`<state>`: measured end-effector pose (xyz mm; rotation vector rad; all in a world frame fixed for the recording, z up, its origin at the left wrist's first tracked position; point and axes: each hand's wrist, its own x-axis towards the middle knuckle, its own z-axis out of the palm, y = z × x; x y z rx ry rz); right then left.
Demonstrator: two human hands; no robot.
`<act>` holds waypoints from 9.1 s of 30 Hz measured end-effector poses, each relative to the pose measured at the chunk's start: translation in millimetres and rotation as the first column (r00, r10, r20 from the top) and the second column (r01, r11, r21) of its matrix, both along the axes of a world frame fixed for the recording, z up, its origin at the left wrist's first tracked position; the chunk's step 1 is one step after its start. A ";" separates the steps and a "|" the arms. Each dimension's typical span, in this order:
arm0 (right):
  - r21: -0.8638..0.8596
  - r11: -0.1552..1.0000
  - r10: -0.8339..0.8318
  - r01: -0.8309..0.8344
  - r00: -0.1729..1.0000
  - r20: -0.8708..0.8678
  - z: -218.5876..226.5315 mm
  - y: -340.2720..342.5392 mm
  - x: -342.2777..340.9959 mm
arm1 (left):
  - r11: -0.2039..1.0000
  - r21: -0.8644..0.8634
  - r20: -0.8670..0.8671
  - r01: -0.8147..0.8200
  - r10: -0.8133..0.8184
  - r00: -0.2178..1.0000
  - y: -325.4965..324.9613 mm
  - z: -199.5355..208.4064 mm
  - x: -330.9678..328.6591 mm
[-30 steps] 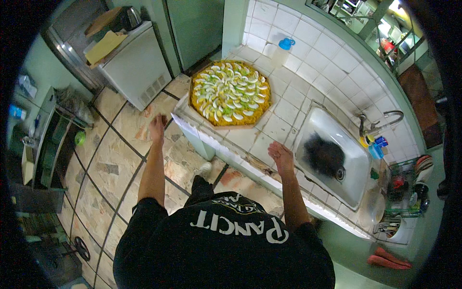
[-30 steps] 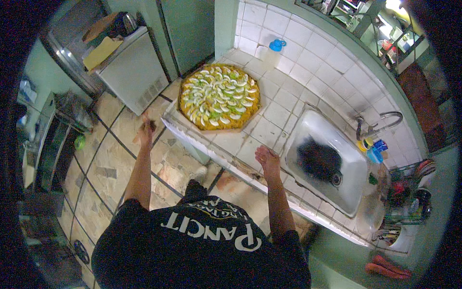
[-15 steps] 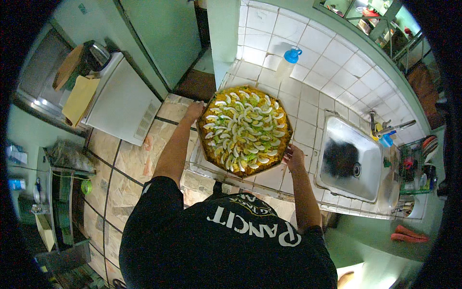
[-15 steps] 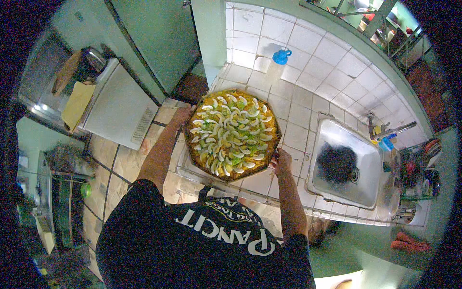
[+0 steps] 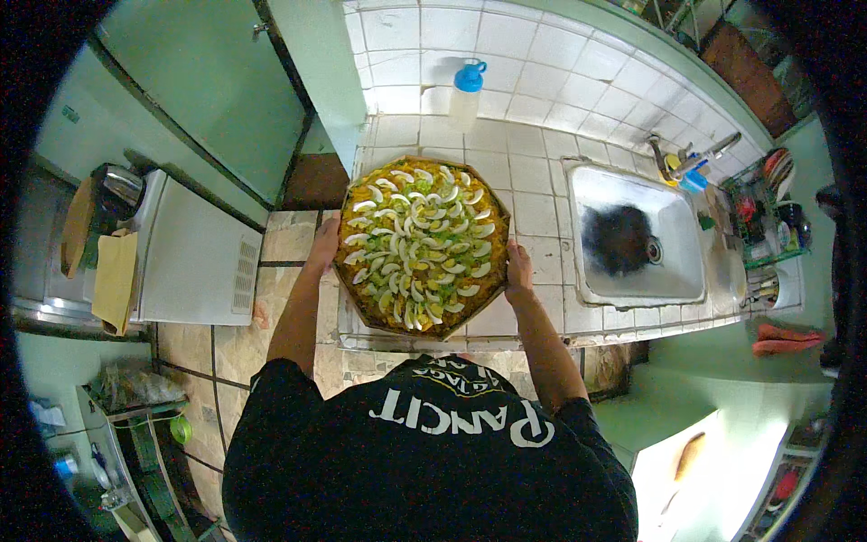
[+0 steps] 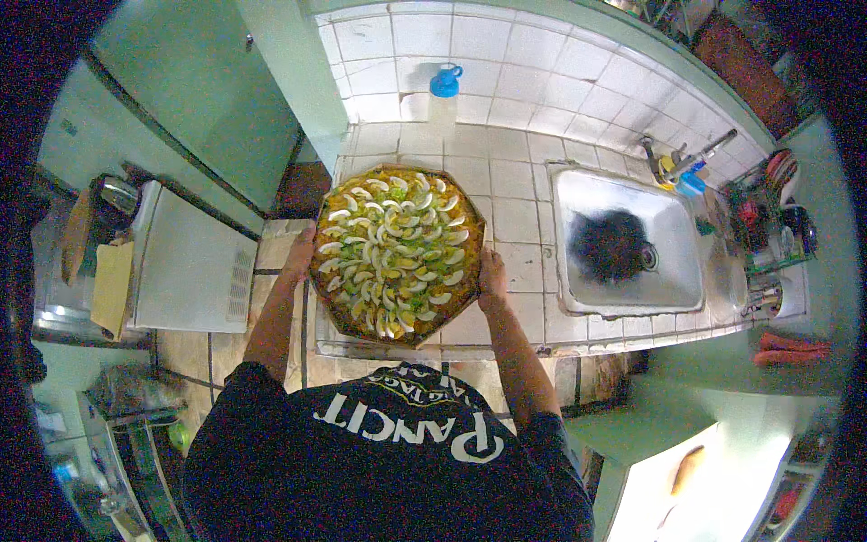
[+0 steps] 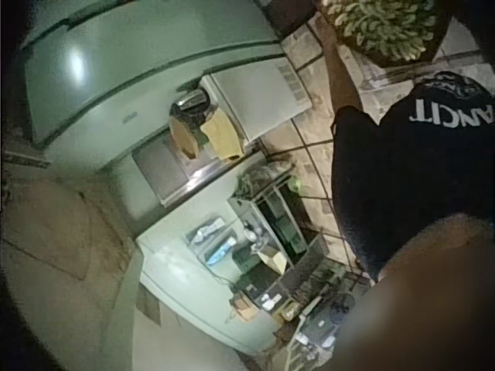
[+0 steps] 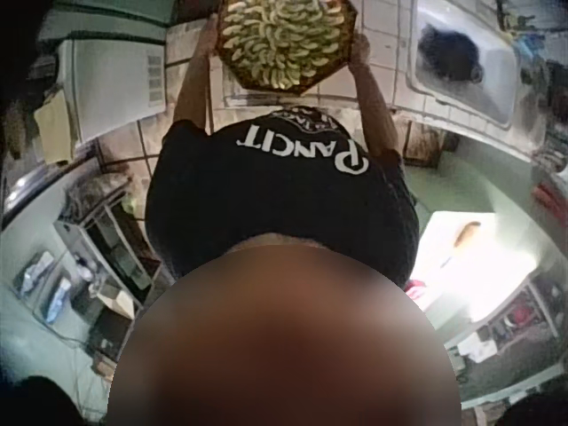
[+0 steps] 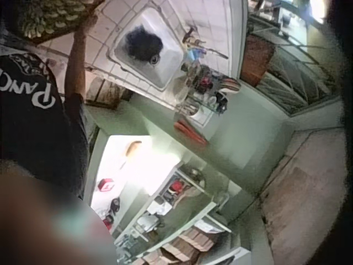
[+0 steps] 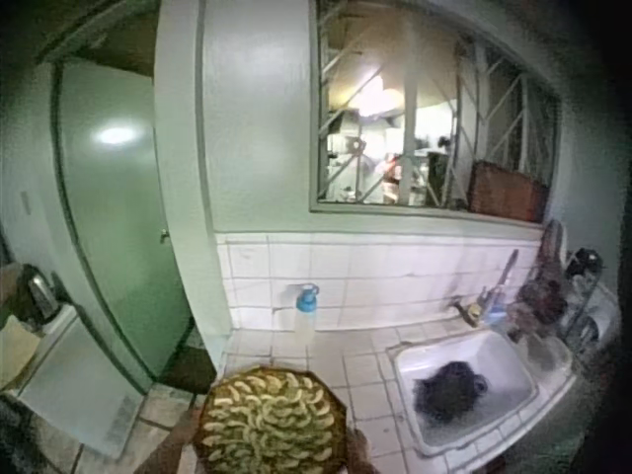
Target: The person places a large tray of food onto a counter and uses tongs to add toppings from two separate containers. They first add diced pieces from a red container, then add fried bits from a yellow container, distributing them across the tray.
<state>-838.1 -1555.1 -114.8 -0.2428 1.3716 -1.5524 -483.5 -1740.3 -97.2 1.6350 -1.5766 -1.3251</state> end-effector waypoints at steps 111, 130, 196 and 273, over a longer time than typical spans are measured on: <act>0.381 0.920 0.380 0.092 0.029 -0.925 185.0 189.0 66.6 | 0.311 0.719 -0.613 0.622 -0.137 0.778 266.3 94.4 -197.7; 0.037 0.275 -0.618 0.961 0.206 -0.759 71.6 306.7 -100.4 | -0.035 0.703 -0.664 0.710 -0.391 0.638 234.9 114.6 -134.8; 0.313 0.811 0.220 0.494 0.239 -0.946 221.9 151.3 68.5 | 0.630 0.672 0.240 0.389 -0.683 0.690 48.1 -41.6 282.3; 0.259 0.907 0.350 0.332 -0.249 -0.903 207.6 -47.5 93.8 | 0.689 0.704 0.204 0.171 -0.427 0.881 35.8 -53.6 296.2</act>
